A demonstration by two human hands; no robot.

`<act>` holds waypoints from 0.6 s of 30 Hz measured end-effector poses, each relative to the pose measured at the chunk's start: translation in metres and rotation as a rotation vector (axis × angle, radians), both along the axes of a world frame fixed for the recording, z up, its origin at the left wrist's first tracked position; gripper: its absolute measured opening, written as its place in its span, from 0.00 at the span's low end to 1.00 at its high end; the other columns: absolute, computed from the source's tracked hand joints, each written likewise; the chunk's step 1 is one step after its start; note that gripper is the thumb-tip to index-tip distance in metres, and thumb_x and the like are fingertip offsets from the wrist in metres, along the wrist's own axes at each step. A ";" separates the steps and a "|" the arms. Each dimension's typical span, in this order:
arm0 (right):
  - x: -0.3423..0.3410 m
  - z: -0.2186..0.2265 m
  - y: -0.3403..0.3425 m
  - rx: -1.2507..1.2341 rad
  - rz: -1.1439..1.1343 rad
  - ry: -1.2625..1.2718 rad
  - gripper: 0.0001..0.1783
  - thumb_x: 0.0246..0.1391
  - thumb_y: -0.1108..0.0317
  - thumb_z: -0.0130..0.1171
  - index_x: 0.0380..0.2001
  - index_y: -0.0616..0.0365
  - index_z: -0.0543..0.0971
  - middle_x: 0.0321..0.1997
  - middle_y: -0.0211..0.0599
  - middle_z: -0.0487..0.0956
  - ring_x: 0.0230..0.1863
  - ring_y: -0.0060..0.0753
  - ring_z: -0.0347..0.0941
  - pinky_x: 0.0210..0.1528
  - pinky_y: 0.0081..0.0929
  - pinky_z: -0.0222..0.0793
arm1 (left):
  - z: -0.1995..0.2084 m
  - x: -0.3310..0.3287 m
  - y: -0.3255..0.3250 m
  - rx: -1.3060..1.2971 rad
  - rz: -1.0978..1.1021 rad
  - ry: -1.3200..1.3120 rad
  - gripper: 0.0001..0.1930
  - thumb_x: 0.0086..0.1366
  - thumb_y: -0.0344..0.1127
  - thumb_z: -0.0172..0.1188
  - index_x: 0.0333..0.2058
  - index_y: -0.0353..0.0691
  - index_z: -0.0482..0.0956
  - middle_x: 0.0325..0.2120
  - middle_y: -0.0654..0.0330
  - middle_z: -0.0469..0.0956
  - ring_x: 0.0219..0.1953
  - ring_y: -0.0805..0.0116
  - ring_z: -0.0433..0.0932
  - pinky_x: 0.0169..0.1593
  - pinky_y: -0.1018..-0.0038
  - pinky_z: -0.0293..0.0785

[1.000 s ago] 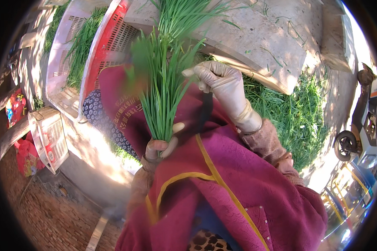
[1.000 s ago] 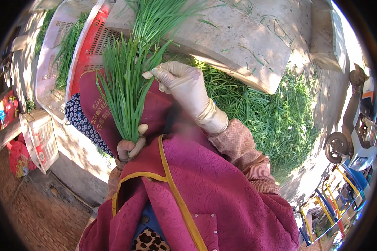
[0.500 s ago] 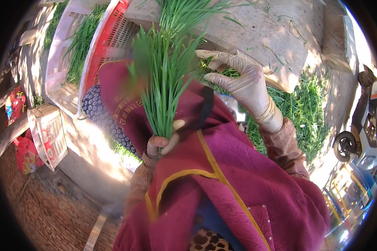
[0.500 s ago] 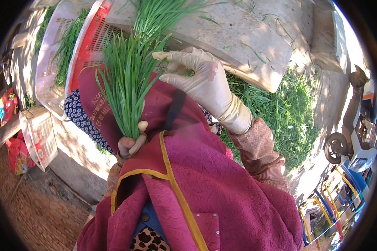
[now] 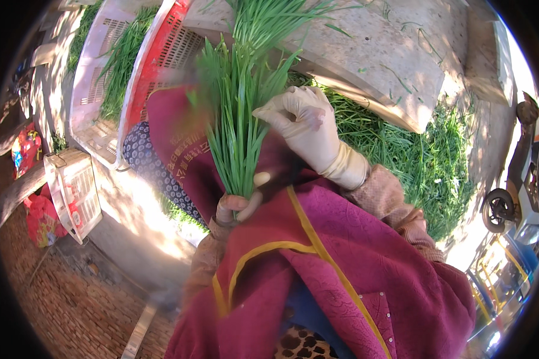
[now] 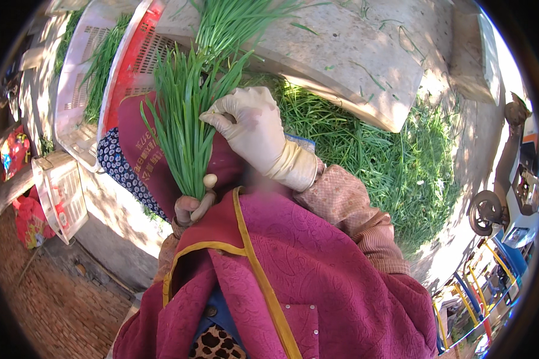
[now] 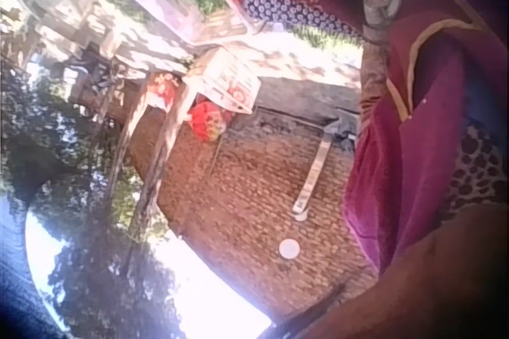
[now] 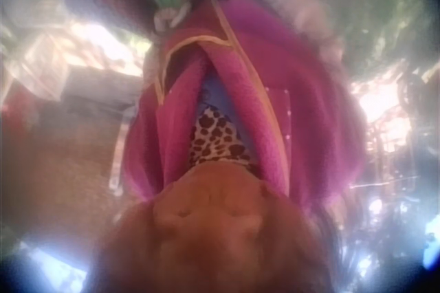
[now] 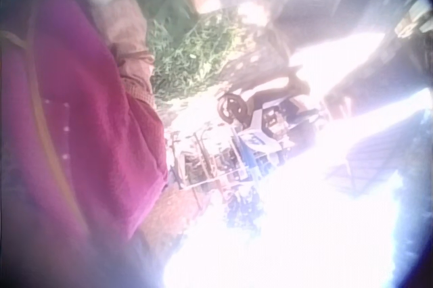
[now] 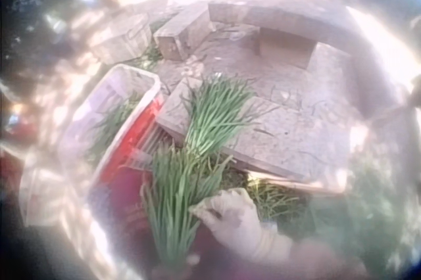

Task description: The person sorts and bundles green onions by hand, removing damaged leaves and organizing them into neat bunches.

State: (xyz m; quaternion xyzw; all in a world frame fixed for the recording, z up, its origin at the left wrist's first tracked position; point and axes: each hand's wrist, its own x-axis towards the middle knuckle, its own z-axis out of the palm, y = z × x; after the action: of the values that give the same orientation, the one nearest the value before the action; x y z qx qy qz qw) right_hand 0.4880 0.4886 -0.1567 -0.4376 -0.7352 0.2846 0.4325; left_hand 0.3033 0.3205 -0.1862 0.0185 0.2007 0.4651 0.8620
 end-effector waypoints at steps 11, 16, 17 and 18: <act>0.067 0.009 0.024 -0.763 -0.208 0.437 0.10 0.56 0.65 0.61 0.34 0.61 0.83 0.24 0.26 0.81 0.25 0.11 0.69 0.34 0.14 0.68 | 0.008 0.001 0.002 0.084 -0.038 0.102 0.29 0.54 0.36 0.59 0.55 0.31 0.69 0.09 0.70 0.63 0.09 0.81 0.57 0.14 0.83 0.49; 0.067 0.006 0.033 -0.708 -0.043 0.517 0.22 0.53 0.66 0.64 0.52 0.58 0.77 0.30 0.22 0.78 0.29 0.10 0.68 0.35 0.13 0.68 | 0.008 -0.004 0.000 0.076 -0.058 0.089 0.29 0.54 0.37 0.60 0.54 0.31 0.69 0.10 0.70 0.64 0.09 0.82 0.57 0.13 0.83 0.50; 0.065 0.003 0.037 -0.706 -0.006 0.552 0.24 0.53 0.66 0.64 0.54 0.57 0.76 0.31 0.21 0.77 0.30 0.10 0.68 0.35 0.13 0.68 | 0.007 -0.004 -0.001 0.067 -0.064 0.092 0.29 0.54 0.37 0.60 0.54 0.31 0.69 0.10 0.70 0.64 0.09 0.82 0.57 0.13 0.83 0.50; 0.063 0.002 0.041 -0.737 0.004 0.539 0.24 0.53 0.66 0.64 0.54 0.58 0.76 0.31 0.21 0.77 0.29 0.10 0.68 0.35 0.12 0.68 | 0.007 -0.004 -0.001 0.059 -0.061 0.089 0.28 0.53 0.37 0.60 0.53 0.30 0.69 0.11 0.70 0.65 0.09 0.82 0.57 0.13 0.83 0.49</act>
State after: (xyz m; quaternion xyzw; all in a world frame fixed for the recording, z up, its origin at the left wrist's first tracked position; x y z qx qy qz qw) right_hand 0.5506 0.5300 -0.1546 -0.4709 -0.4469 0.6318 0.4234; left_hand 0.2995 0.3196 -0.1790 0.0708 0.2246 0.4431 0.8650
